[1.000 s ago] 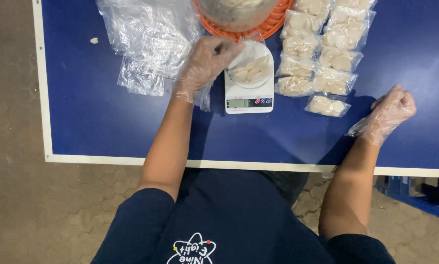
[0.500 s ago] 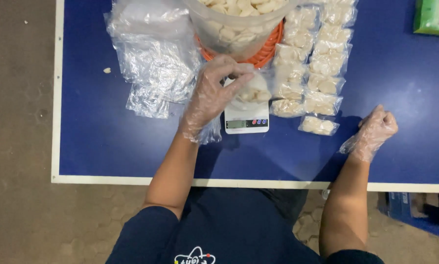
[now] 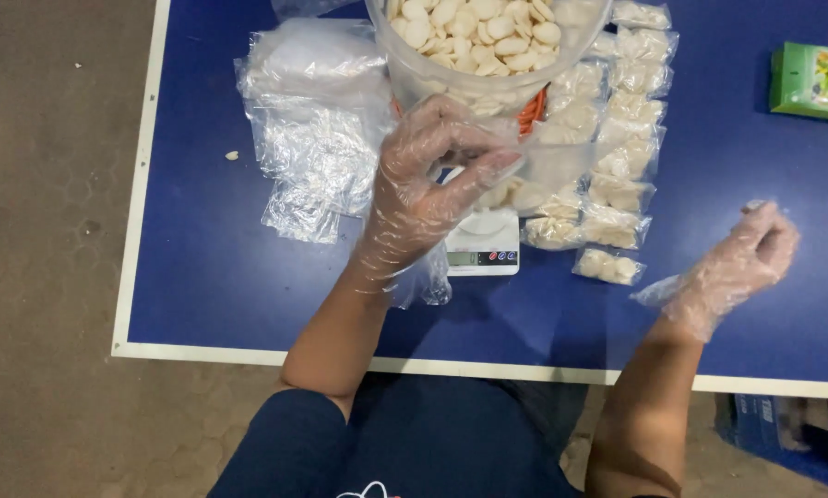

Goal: A person wearing gloves is manually packaging snacks by taking them from a large container, placing them into small plastic bags, weighing each bag on a digital scale to ensure consistency, and then arranging the filled bags on a blue table.

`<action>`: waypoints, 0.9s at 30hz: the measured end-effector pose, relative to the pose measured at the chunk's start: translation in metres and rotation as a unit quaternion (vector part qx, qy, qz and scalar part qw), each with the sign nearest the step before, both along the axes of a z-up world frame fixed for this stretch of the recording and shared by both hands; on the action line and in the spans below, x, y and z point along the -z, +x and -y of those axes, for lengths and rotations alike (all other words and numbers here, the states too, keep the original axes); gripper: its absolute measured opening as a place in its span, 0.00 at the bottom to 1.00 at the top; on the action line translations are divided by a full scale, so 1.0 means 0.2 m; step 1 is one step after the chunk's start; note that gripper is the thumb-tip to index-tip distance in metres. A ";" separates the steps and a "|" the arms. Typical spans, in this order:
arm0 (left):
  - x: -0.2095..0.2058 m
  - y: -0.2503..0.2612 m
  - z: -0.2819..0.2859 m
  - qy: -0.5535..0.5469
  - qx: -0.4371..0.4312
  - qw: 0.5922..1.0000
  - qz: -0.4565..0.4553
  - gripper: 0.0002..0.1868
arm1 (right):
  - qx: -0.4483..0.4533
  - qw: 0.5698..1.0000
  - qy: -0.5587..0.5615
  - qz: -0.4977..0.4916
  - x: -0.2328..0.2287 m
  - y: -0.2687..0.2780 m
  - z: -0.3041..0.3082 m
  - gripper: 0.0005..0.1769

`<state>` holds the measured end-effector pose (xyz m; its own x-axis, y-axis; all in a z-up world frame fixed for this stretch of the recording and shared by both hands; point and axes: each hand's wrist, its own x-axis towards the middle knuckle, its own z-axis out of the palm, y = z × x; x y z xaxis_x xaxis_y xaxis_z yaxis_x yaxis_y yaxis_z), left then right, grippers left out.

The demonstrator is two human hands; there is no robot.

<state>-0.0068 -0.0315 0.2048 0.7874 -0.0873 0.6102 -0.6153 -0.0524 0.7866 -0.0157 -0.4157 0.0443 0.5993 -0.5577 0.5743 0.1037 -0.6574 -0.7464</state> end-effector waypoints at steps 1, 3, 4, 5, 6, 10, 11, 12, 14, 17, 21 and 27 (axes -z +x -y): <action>0.00 0.01 0.00 0.000 -0.001 1.000 0.007 0.03 | -0.100 0.994 0.027 0.045 -0.12 -0.01 -0.14 0.18; 0.00 0.00 0.03 0.000 0.000 1.000 -0.001 0.03 | -0.270 0.958 0.096 -0.017 -0.31 -0.07 -0.36 0.11; 0.00 0.01 0.05 0.000 0.002 1.000 0.000 0.03 | -0.432 0.886 0.156 -0.067 -0.40 -0.08 -0.47 0.17; 0.02 0.00 0.07 0.000 0.004 1.000 0.003 0.03 | -0.430 0.887 0.154 -0.064 -0.45 -0.09 -0.55 0.17; 0.02 -0.01 0.08 -0.008 0.012 1.000 -0.006 0.04 | -0.429 0.868 0.180 -0.172 -0.50 -0.09 -0.62 0.30; 0.02 -0.04 0.11 -0.018 0.024 1.000 -0.003 0.03 | -0.392 0.846 0.163 -0.323 -0.71 -0.09 -0.82 0.14; 0.05 -0.04 0.12 -0.019 0.028 0.999 0.000 0.03 | -0.388 0.849 0.162 -0.320 -0.70 -0.08 -0.83 0.14; 0.08 -0.04 0.14 -0.064 0.026 0.998 -0.003 0.11 | -0.383 0.863 0.156 -0.289 -0.68 -0.07 -0.83 0.13; 0.14 -0.06 0.14 -0.110 0.033 0.993 -0.002 0.21 | -0.372 0.881 0.146 -0.253 -0.64 -0.07 -0.83 0.14; 0.16 -0.09 0.13 -0.042 0.139 0.960 -0.240 0.48 | -0.349 0.890 0.171 -0.237 -0.62 -0.10 -0.87 0.16; 0.14 -0.10 0.16 0.009 0.091 0.963 -0.255 0.21 | -0.376 0.902 0.169 -0.130 -0.63 -0.08 -0.89 0.05; 0.18 -0.13 0.17 0.026 0.067 0.958 -0.278 0.20 | -0.406 0.874 0.253 -0.087 -0.61 -0.04 -0.86 0.05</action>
<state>-0.0338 -0.0649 0.1697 0.9690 -0.2298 0.0912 -0.1054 -0.0503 0.9932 -0.0240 -0.2444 0.1664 0.9694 -0.0635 0.2370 0.2375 -0.0002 -0.9714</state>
